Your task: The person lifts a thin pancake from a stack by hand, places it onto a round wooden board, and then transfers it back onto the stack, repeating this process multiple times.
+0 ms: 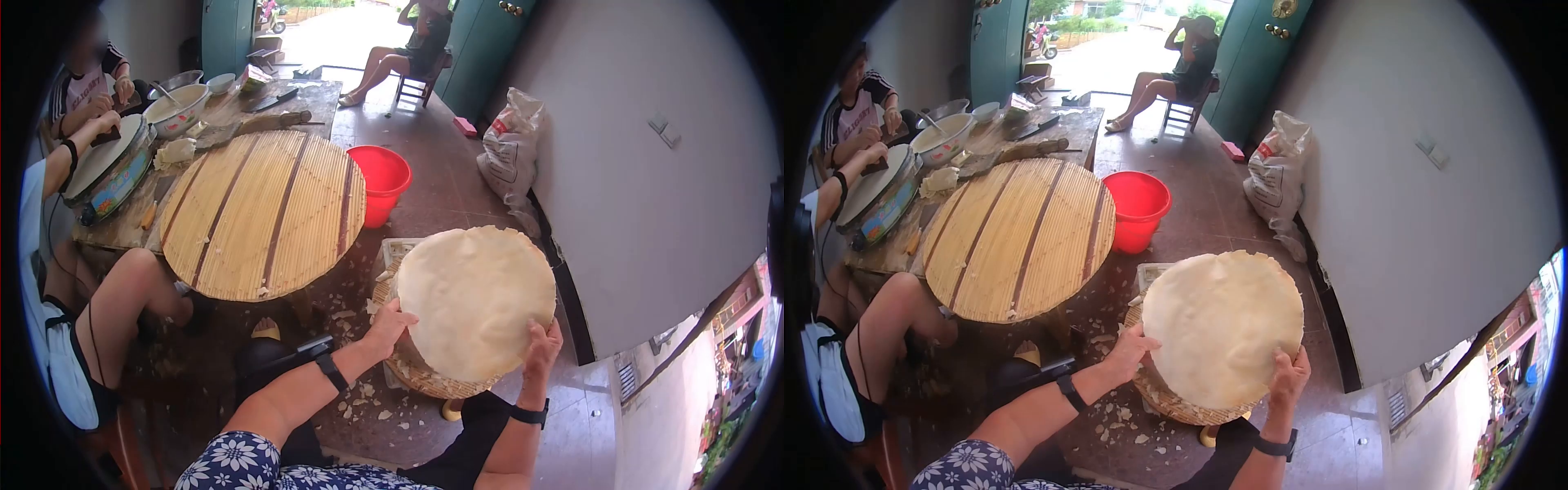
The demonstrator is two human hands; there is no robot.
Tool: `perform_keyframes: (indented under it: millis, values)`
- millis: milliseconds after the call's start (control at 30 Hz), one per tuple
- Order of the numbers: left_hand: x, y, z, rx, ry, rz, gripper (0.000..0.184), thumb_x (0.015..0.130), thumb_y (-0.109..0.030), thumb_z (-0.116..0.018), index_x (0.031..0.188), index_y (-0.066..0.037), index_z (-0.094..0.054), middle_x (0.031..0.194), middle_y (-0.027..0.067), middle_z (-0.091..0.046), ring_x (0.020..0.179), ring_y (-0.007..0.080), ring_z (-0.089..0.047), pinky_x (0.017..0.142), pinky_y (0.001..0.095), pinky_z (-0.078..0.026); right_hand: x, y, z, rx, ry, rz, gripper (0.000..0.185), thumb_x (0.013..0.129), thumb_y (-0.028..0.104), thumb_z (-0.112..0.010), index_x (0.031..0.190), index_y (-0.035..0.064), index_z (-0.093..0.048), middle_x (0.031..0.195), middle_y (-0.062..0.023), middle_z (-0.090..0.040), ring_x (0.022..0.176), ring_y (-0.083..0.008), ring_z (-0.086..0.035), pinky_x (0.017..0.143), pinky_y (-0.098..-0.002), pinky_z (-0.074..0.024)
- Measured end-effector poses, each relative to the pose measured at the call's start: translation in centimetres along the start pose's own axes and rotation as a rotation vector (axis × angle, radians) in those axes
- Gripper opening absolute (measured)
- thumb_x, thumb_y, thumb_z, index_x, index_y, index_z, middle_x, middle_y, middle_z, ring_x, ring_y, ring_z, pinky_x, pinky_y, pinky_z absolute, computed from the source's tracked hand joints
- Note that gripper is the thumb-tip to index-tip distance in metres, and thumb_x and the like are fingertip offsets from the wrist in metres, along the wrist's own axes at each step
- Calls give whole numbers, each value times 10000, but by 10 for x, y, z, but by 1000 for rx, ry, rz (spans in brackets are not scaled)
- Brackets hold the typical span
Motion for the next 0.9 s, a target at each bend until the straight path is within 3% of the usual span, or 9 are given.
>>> perform_keyframes:
  millis: [100,133,267,367,567,700,767,900]
  values:
    - [12,-2,14,-18,8,-72,269,826,-36,-592,1094,-18,-580,907,21,-611,745,104,-599,595,248,-494,-1,13,-7,112,-13,34,207,868,14,-555,1067,-20,-602,988,-44,-646,852,-113,-601,786,-241,-475]
    - [7,-15,16,-16,17,-79,299,824,-19,-575,1122,-28,-582,943,19,-633,817,100,-614,675,254,-516,-3,18,-16,158,-3,34,217,872,17,-558,1082,-18,-597,997,-52,-647,851,-120,-605,797,-250,-483]
    - [-3,-72,33,-238,95,-249,363,804,-1,-549,1162,-42,-591,985,28,-626,833,109,-601,730,258,-513,-6,26,-55,245,27,12,239,874,14,-558,1108,-20,-588,1026,-64,-644,874,-134,-613,819,-265,-492]
    - [-23,-124,61,-282,83,-311,354,817,-24,-547,1171,-30,-569,1049,43,-639,948,130,-608,839,289,-504,-3,25,-103,316,65,-8,247,875,11,-558,1118,-20,-586,1046,-70,-639,909,-141,-613,840,-271,-491]
    - [-73,-224,157,-395,-102,-600,375,850,-19,-525,1224,11,-524,1155,105,-601,1061,205,-587,941,349,-479,-2,34,-235,426,237,-70,276,905,19,-533,1177,-21,-554,1101,-78,-621,985,-166,-604,888,-307,-486]
    - [-103,-259,225,-564,-282,-829,455,875,-13,-500,1324,23,-439,1263,141,-539,1151,234,-540,1004,377,-437,-7,10,-328,659,370,-256,369,940,17,-465,1306,-29,-453,1255,-137,-557,1141,-248,-556,1000,-378,-451]
    - [-103,-251,257,-612,-380,-810,507,871,-7,-485,1365,41,-381,1303,152,-510,1192,247,-510,1033,381,-409,-13,-16,-374,737,423,-352,385,946,11,-437,1327,-39,-418,1289,-152,-534,1175,-264,-535,1026,-399,-433]
    - [-107,-242,297,-551,-521,-789,581,845,11,-500,1395,46,-317,1336,183,-461,1203,274,-490,1043,381,-392,-39,-47,-425,660,497,-433,357,914,-18,-474,1270,-38,-466,1211,-128,-590,1065,-241,-597,952,-362,-478]
Point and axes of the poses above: each hand's wrist, its own x-axis towards the middle knuckle, its own z-axis out of the back of the hand, y = z × x, the point moved 10 cm from there along x, towards the middle knuckle
